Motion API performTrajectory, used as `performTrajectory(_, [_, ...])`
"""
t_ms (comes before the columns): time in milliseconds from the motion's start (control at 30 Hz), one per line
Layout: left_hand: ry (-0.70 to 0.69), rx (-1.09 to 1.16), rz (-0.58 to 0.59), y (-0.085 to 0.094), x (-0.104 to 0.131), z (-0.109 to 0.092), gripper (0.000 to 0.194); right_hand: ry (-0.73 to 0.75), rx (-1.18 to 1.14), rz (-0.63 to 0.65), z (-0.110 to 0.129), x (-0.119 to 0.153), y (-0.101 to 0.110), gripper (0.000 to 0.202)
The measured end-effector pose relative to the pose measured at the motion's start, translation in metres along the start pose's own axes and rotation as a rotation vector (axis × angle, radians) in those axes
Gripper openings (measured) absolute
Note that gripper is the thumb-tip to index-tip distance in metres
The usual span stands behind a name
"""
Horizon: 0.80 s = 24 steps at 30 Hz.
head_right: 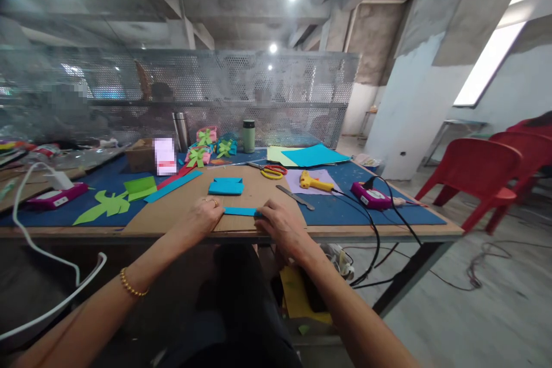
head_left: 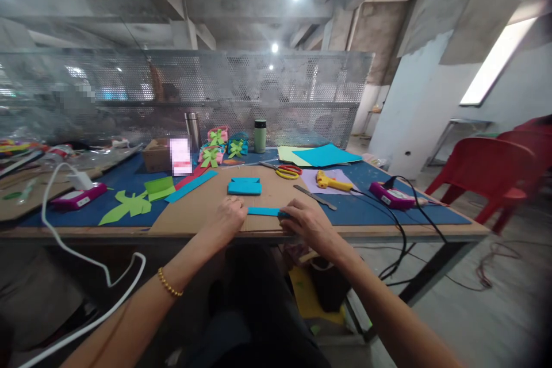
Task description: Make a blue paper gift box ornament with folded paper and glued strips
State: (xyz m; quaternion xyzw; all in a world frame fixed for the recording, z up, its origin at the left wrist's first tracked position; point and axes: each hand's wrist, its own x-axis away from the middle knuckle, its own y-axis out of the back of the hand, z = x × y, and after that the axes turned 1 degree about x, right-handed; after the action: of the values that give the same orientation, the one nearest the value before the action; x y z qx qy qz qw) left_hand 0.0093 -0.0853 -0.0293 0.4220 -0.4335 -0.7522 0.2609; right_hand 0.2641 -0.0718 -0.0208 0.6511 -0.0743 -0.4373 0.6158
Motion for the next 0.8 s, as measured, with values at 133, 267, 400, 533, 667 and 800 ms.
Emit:
performTrajectory(133, [-0.037,-0.019,-0.026,-0.005,-0.001,0.002,0.023,0.049,0.199,0.069,-0.008,-0.012,-0.002,0.017])
performTrajectory(267, [-0.026,-0.011,-0.037,-0.007,-0.002,0.004,0.024,0.182,0.339,0.112,-0.008,-0.017,-0.002,0.023])
performTrajectory(400, [0.075,0.101,-0.043,-0.006,-0.005,0.004,0.026,0.195,0.341,0.013,-0.009,-0.016,-0.001,0.027])
performTrajectory(533, [0.146,0.280,-0.012,-0.006,-0.009,0.009,0.026,0.142,0.295,0.024,-0.014,-0.020,-0.004,0.029])
performTrajectory(667, [0.177,0.497,0.049,-0.009,-0.016,0.025,0.018,-0.024,0.138,0.094,-0.022,-0.030,-0.005,0.018])
performTrajectory(800, [0.258,0.683,0.175,-0.010,-0.026,0.039,0.012,-0.138,0.038,0.208,-0.024,-0.042,0.003,0.013])
